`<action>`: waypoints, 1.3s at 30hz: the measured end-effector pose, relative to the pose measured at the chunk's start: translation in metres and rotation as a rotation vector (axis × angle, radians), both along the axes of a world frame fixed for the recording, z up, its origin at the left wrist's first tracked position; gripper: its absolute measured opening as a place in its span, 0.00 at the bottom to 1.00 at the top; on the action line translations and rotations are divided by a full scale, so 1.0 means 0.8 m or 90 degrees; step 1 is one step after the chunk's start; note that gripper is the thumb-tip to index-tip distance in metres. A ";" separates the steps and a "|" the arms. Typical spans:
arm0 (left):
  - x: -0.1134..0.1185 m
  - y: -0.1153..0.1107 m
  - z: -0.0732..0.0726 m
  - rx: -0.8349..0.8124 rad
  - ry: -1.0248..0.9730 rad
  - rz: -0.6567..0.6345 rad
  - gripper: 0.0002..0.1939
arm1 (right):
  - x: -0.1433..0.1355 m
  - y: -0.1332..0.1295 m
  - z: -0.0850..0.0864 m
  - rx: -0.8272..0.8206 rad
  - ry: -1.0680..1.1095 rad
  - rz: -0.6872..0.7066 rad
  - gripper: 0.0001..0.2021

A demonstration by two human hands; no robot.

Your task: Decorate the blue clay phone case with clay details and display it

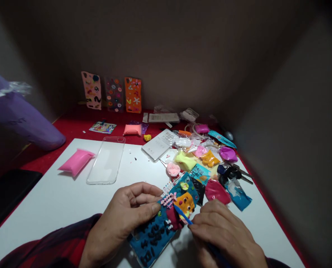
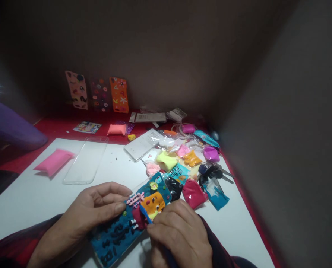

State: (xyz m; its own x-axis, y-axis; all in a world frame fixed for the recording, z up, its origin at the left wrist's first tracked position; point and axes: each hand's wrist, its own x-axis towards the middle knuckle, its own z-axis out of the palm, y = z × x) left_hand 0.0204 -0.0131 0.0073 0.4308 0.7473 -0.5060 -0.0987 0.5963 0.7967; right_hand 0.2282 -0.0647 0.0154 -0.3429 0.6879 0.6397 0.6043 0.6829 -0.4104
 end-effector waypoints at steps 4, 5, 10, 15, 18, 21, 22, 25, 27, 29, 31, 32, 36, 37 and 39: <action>0.000 0.000 -0.001 0.003 -0.003 -0.004 0.17 | -0.002 0.002 0.002 0.006 0.018 0.012 0.13; 0.000 0.000 -0.002 0.001 -0.005 -0.004 0.17 | -0.002 0.002 0.002 0.007 0.021 0.013 0.13; 0.000 0.001 -0.002 0.001 0.000 -0.003 0.16 | -0.001 0.002 -0.001 -0.005 0.008 0.028 0.13; 0.000 0.001 -0.001 -0.005 0.003 0.000 0.16 | 0.001 0.001 -0.002 -0.011 0.009 0.011 0.14; 0.000 0.000 -0.001 -0.003 -0.001 -0.007 0.16 | 0.001 0.000 -0.003 -0.018 0.004 -0.002 0.13; -0.001 -0.001 -0.002 0.000 -0.005 -0.005 0.16 | -0.001 0.000 -0.001 -0.026 0.014 -0.006 0.12; -0.001 -0.001 -0.002 0.000 -0.004 -0.003 0.16 | -0.002 0.000 0.000 -0.022 0.020 -0.006 0.12; -0.002 0.000 -0.003 -0.007 0.000 -0.004 0.16 | -0.004 0.000 0.005 -0.007 0.039 -0.015 0.13; -0.002 0.001 -0.003 -0.007 0.002 -0.008 0.17 | -0.003 0.000 0.007 -0.003 0.036 -0.015 0.13; -0.002 0.001 -0.002 -0.004 0.002 -0.008 0.16 | -0.001 0.000 0.007 -0.008 0.016 -0.003 0.13; -0.001 0.000 -0.001 0.000 -0.003 -0.007 0.16 | 0.002 0.000 0.005 -0.011 -0.001 0.009 0.13; -0.001 0.000 -0.001 0.001 -0.005 -0.008 0.16 | 0.003 0.000 0.003 -0.008 -0.004 0.010 0.13; 0.000 0.001 -0.001 -0.001 -0.003 -0.008 0.16 | 0.005 0.002 -0.001 0.000 -0.025 0.017 0.13; 0.000 0.001 -0.002 -0.001 -0.002 -0.008 0.16 | 0.005 0.003 -0.001 0.001 -0.028 0.023 0.12; 0.000 0.001 -0.003 -0.001 -0.003 -0.010 0.16 | 0.004 0.004 -0.002 0.002 -0.027 0.033 0.12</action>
State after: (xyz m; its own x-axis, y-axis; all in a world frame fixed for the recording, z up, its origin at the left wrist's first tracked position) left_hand 0.0202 -0.0121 0.0051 0.4444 0.7399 -0.5050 -0.0925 0.5986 0.7957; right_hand 0.2317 -0.0617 0.0139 -0.4043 0.6671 0.6257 0.5847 0.7146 -0.3840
